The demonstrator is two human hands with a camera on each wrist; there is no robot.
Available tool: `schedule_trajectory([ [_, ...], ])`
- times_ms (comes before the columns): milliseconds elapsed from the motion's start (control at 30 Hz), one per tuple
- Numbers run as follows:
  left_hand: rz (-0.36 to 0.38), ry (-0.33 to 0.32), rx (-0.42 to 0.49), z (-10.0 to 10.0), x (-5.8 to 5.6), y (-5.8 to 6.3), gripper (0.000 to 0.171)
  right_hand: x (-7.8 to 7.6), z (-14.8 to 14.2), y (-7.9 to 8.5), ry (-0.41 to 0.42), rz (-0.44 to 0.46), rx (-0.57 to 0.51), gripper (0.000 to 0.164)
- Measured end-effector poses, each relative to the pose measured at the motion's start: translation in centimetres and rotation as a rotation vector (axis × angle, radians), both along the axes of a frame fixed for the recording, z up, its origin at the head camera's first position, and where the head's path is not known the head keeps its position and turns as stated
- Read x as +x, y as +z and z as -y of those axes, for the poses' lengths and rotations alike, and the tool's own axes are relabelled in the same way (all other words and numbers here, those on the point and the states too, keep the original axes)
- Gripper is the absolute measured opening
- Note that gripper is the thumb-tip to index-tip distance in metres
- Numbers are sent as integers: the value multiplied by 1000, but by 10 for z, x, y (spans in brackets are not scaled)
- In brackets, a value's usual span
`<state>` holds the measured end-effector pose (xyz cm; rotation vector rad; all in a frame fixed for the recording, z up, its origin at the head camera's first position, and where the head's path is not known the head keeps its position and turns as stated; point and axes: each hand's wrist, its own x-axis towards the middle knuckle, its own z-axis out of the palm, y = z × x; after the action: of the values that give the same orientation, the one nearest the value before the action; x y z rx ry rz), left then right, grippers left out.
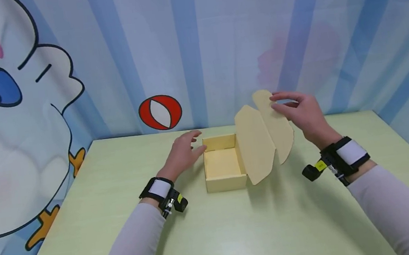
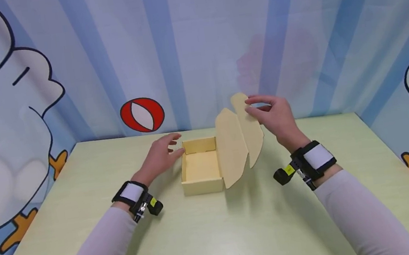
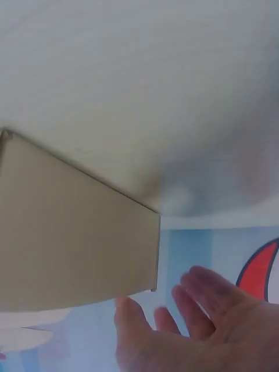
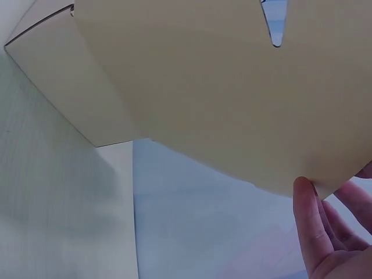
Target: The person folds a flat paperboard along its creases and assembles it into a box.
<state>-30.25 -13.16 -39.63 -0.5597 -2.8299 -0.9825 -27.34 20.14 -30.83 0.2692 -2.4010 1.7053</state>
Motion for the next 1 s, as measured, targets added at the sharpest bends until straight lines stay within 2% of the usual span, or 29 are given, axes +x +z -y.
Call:
schedule_trajectory([
  [133,-16,9,37,-6,-3,-2,45,-2,5,1,33,-9,-25,38],
  [233,-35,25,-1,-10,-4,-4,28,-5,7,0,53,-14,-40,36],
  [300,-36,48,-29,-12,-4,-6,22,-6,8,-2,64,-15,-48,35],
  [400,-33,78,-79,-14,-3,-6,21,-8,9,-2,73,-13,-62,35],
  [567,-49,117,-102,-16,1,-4,20,-11,9,-1,146,-2,-138,42],
  [700,-69,127,-114,-20,3,-4,24,-10,5,0,189,13,-155,46],
  [867,-70,128,-104,-25,7,-2,24,-7,-5,3,185,14,-140,44],
  [1000,-53,156,-51,-28,11,-3,21,-7,-10,3,137,17,-127,45],
])
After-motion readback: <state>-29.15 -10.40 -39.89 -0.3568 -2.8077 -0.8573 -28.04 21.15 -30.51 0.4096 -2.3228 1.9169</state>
